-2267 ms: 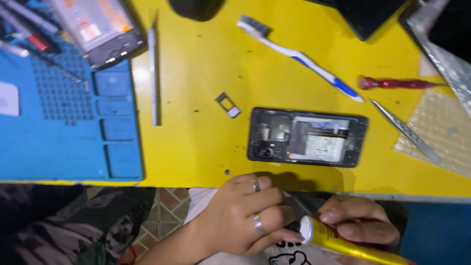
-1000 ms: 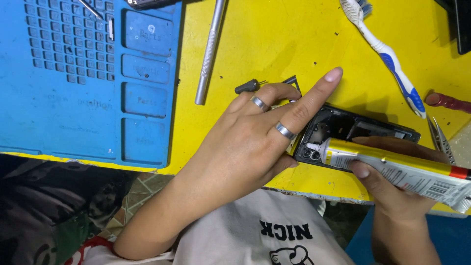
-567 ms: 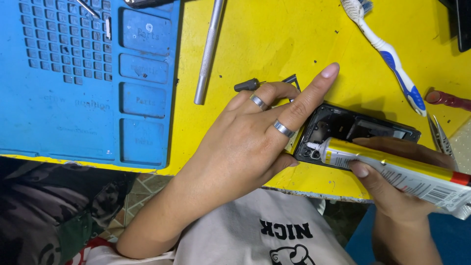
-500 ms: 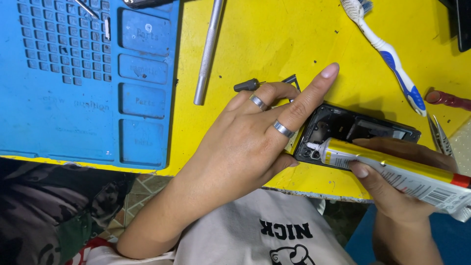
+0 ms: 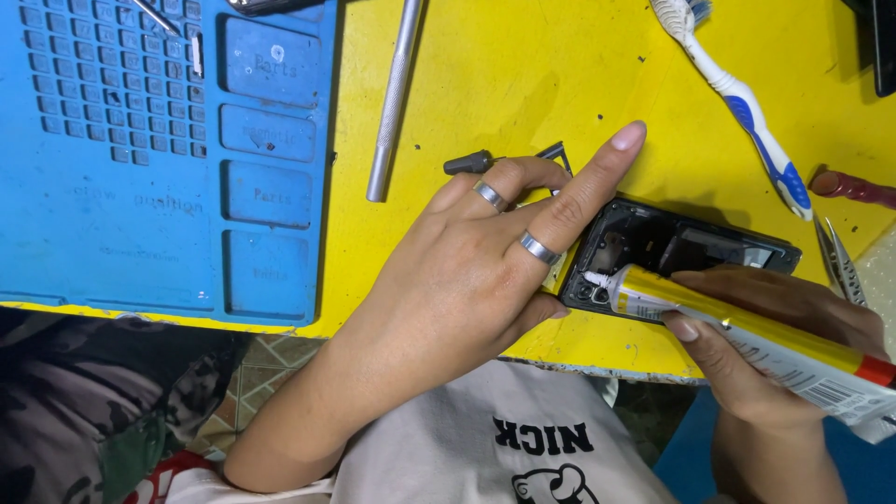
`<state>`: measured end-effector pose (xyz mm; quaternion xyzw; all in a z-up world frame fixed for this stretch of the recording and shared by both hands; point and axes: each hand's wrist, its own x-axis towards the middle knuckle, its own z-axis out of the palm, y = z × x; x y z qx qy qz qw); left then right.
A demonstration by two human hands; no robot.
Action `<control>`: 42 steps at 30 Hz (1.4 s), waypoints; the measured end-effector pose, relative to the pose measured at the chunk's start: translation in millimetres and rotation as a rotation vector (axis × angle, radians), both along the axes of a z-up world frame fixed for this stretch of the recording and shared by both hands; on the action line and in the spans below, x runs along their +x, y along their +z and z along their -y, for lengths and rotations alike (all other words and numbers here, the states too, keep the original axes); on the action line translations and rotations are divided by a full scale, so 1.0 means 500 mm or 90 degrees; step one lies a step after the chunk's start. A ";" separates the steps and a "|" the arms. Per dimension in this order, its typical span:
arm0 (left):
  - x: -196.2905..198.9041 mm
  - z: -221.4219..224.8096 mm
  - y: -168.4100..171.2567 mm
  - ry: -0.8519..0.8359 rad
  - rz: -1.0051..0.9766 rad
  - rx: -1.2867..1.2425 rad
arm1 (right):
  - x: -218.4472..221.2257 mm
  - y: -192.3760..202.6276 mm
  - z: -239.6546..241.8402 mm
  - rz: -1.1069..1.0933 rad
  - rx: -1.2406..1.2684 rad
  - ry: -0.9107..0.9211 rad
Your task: The person applies adhesive from a tube to the internal edges of a mobile phone, attaches the back cover, inserts a SIM tray, and tests the device by interacting with the touchscreen.
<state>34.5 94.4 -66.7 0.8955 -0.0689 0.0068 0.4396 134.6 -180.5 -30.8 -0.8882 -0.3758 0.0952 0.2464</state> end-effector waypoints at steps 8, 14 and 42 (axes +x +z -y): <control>0.001 0.001 -0.002 0.002 -0.004 -0.004 | 0.003 0.006 -0.003 0.040 -0.010 0.033; 0.001 0.000 -0.002 -0.004 0.000 0.002 | -0.001 0.004 -0.003 0.032 -0.008 -0.002; 0.005 -0.001 0.003 -0.002 -0.020 -0.006 | 0.022 0.024 -0.025 0.019 -0.011 0.008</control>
